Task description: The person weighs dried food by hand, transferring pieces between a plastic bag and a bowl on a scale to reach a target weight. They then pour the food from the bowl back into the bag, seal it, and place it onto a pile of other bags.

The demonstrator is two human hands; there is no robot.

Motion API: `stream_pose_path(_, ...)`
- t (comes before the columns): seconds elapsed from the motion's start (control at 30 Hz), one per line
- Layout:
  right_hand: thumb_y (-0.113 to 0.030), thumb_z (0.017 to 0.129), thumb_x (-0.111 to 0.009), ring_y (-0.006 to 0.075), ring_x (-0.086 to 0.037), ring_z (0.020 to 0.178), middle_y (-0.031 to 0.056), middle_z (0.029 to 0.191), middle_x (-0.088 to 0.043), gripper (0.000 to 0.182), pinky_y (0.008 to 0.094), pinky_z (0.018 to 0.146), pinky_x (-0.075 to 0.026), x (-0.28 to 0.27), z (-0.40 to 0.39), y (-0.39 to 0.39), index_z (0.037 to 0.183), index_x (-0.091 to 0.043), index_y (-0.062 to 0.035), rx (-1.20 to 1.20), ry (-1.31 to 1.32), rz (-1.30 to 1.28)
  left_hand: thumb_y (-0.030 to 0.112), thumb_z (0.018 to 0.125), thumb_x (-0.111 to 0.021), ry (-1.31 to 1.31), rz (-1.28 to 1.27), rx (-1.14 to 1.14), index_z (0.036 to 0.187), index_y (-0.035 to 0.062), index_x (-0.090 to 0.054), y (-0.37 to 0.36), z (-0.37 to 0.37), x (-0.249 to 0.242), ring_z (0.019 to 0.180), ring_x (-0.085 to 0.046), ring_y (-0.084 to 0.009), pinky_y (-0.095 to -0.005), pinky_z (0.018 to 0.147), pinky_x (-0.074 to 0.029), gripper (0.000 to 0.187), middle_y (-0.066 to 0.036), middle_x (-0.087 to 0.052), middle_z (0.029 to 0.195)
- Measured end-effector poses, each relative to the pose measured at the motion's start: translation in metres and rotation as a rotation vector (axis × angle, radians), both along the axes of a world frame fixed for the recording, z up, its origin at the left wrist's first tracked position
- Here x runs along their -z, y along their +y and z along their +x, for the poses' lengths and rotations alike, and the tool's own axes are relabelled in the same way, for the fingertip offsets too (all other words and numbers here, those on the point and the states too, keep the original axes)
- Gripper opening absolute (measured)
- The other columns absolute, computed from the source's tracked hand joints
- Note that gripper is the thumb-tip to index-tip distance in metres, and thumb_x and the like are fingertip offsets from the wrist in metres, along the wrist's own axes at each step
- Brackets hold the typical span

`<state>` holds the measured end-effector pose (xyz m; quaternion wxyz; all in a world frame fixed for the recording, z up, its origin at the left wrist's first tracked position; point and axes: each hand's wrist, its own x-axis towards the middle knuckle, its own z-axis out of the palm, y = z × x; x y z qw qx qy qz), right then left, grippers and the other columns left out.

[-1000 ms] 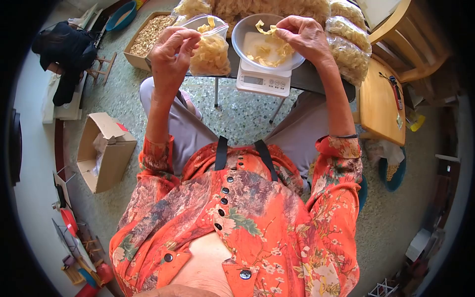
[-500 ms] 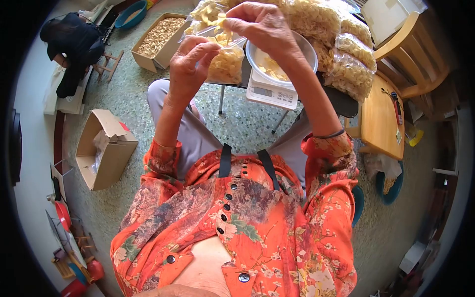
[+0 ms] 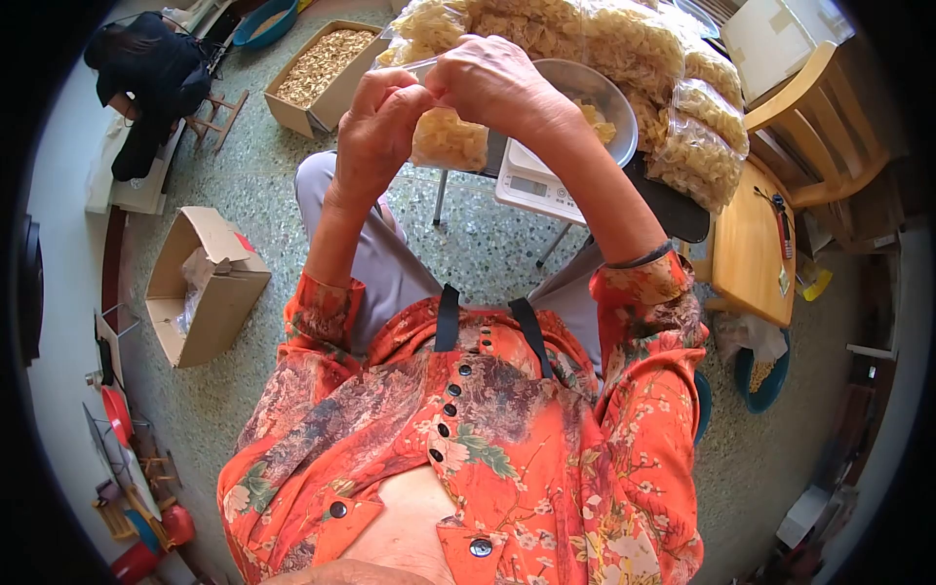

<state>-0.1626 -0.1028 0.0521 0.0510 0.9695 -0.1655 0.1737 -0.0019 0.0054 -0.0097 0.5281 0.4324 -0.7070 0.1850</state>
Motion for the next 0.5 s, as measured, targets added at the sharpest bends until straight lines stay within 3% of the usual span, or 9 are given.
stream_pose_path(0.13, -0.018, 0.080, -0.074, 0.0322, -0.070, 0.095, 0.0089, 0.087, -0.073, 0.005, 0.0465, 0.083, -0.054, 0.009, 0.005, -0.006, 0.083, -0.078, -0.0162, -0.050, -0.033, -0.044, 0.005, 0.088, -0.072, -0.046, -0.073, 0.008, 0.103, 0.0099, -0.063, -0.007, 0.001, 0.000, 0.079, -0.071, -0.0307, -0.0400, 0.063, -0.058, 0.018, -0.007, -0.067, 0.101)
stream_pose_path(0.23, -0.020, 0.080, -0.075, 0.0311, -0.070, 0.099, 0.0088, 0.094, -0.075, 0.012, 0.0450, 0.085, -0.055, 0.014, 0.005, -0.007, 0.091, -0.080, -0.0175, 0.010, 0.027, -0.089, 0.007, 0.091, -0.071, -0.107, 0.070, -0.105, 0.105, 0.0113, -0.061, 0.001, 0.000, -0.008, 0.080, -0.071, -0.0322, -0.0414, 0.063, -0.057, 0.018, -0.007, -0.068, 0.099)
stream_pose_path(0.3, -0.022, 0.083, -0.075, 0.0299, -0.071, 0.101, 0.0090, 0.100, -0.076, 0.019, 0.0423, 0.089, -0.055, 0.014, -0.001, -0.008, 0.101, -0.081, -0.0163, -0.059, -0.304, 0.072, 0.006, 0.092, -0.071, -0.073, 0.122, -0.104, 0.106, 0.0103, -0.062, 0.003, 0.002, -0.012, 0.082, -0.071, -0.0331, -0.0419, 0.065, -0.058, 0.017, -0.009, -0.068, 0.098)
stream_pose_path(0.33, -0.022, 0.087, -0.074, 0.0296, -0.072, 0.100, 0.0099, 0.103, -0.077, 0.023, 0.0403, 0.090, -0.056, 0.010, -0.006, -0.011, 0.109, -0.079, -0.0148, -0.065, -0.324, 0.149, 0.005, 0.092, -0.071, -0.040, 0.173, -0.101, 0.107, 0.0093, -0.064, 0.003, 0.003, -0.014, 0.084, -0.071, -0.0341, -0.0425, 0.068, -0.058, 0.017, -0.010, -0.069, 0.097)
stream_pose_path(0.43, -0.021, 0.090, -0.073, 0.0314, -0.072, 0.097, 0.0110, 0.101, -0.076, 0.020, 0.0405, 0.089, -0.056, 0.002, -0.023, -0.008, 0.107, -0.079, -0.0135, -0.072, -0.560, 0.282, 0.010, 0.093, -0.072, -0.010, 0.169, -0.036, 0.107, 0.0088, -0.064, -0.001, 0.007, -0.015, 0.084, -0.072, -0.0332, -0.0432, 0.068, -0.057, 0.017, -0.011, -0.069, 0.097)
stream_pose_path(0.47, -0.012, 0.100, -0.065, 0.0194, -0.072, 0.098, 0.0092, 0.106, -0.076, 0.018, 0.0309, 0.088, -0.056, -0.001, -0.033, -0.006, 0.113, -0.076, -0.0069, 0.002, -0.511, 0.288, 0.010, 0.093, -0.072, -0.012, 0.171, -0.034, 0.107, 0.0088, -0.064, -0.002, 0.008, -0.014, 0.084, -0.072, -0.0332, -0.0432, 0.068, -0.057, 0.017, -0.011, -0.069, 0.097)
stream_pose_path(0.5, -0.012, 0.100, -0.065, 0.0194, -0.072, 0.098, 0.0092, 0.106, -0.076, 0.018, 0.0309, 0.088, -0.056, 0.001, -0.041, -0.008, 0.113, -0.076, -0.0069, 0.007, -0.512, 0.291, 0.015, 0.091, -0.075, -0.030, 0.166, -0.026, 0.109, 0.0099, -0.067, -0.003, 0.009, -0.014, 0.081, -0.071, -0.0322, -0.0421, 0.068, -0.056, 0.020, -0.010, -0.069, 0.097)
